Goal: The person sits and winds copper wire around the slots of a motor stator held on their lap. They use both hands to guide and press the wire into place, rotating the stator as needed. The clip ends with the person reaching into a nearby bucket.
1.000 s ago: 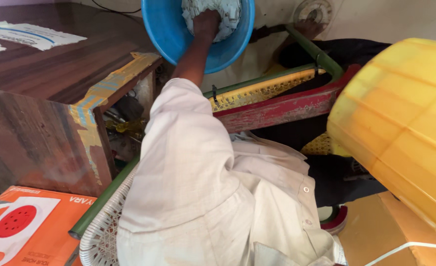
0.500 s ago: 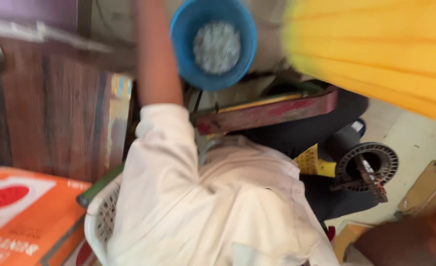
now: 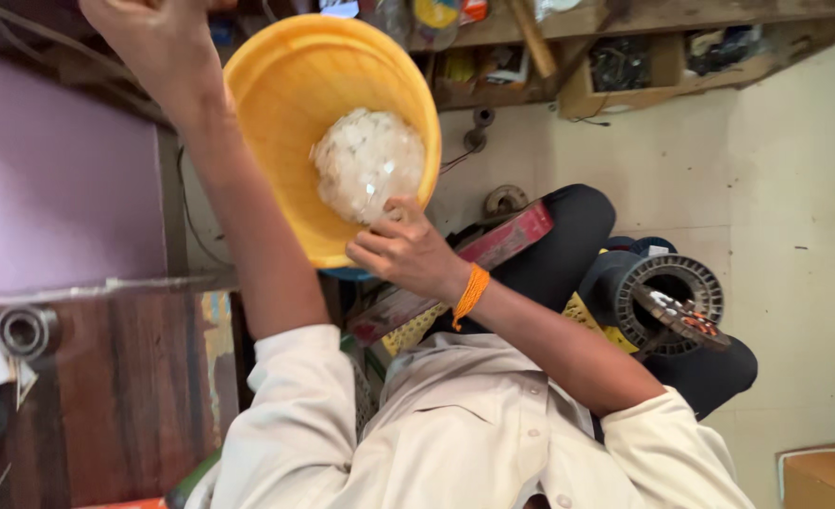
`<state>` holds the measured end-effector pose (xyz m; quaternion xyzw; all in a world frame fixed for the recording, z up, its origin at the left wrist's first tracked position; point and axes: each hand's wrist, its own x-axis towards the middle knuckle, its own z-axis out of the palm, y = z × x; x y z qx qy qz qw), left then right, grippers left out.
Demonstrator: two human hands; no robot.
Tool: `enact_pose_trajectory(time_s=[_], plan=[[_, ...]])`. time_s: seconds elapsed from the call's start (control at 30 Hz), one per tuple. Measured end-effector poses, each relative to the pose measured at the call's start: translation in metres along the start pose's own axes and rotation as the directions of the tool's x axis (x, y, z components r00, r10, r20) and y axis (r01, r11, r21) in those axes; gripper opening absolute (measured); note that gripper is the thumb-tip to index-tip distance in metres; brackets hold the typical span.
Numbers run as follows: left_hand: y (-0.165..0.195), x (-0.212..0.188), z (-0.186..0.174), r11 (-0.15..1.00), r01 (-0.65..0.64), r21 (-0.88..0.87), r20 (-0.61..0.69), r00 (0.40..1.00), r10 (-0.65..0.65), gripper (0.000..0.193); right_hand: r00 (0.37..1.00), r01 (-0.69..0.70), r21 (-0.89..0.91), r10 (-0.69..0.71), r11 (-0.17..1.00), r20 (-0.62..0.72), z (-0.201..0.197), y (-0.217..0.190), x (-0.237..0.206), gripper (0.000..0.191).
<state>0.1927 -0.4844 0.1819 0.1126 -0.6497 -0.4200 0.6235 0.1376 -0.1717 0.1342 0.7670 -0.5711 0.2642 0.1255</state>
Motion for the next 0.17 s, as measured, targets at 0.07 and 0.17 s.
enact_pose_trajectory(time_s=[0.07, 0.17], plan=[[0.024, 0.006, 0.016, 0.996, -0.019, 0.087, 0.132, 0.991, 0.008, 0.010, 1.000, -0.018, 0.021, 0.019, 1.000, -0.022, 0.002, 0.000, -0.006, 0.008], [0.060, 0.017, 0.036, 0.963, -0.061, 0.262, 0.250, 0.968, -0.006, 0.013, 0.999, -0.015, 0.030, 0.017, 0.999, -0.045, 0.020, -0.009, -0.010, 0.007]])
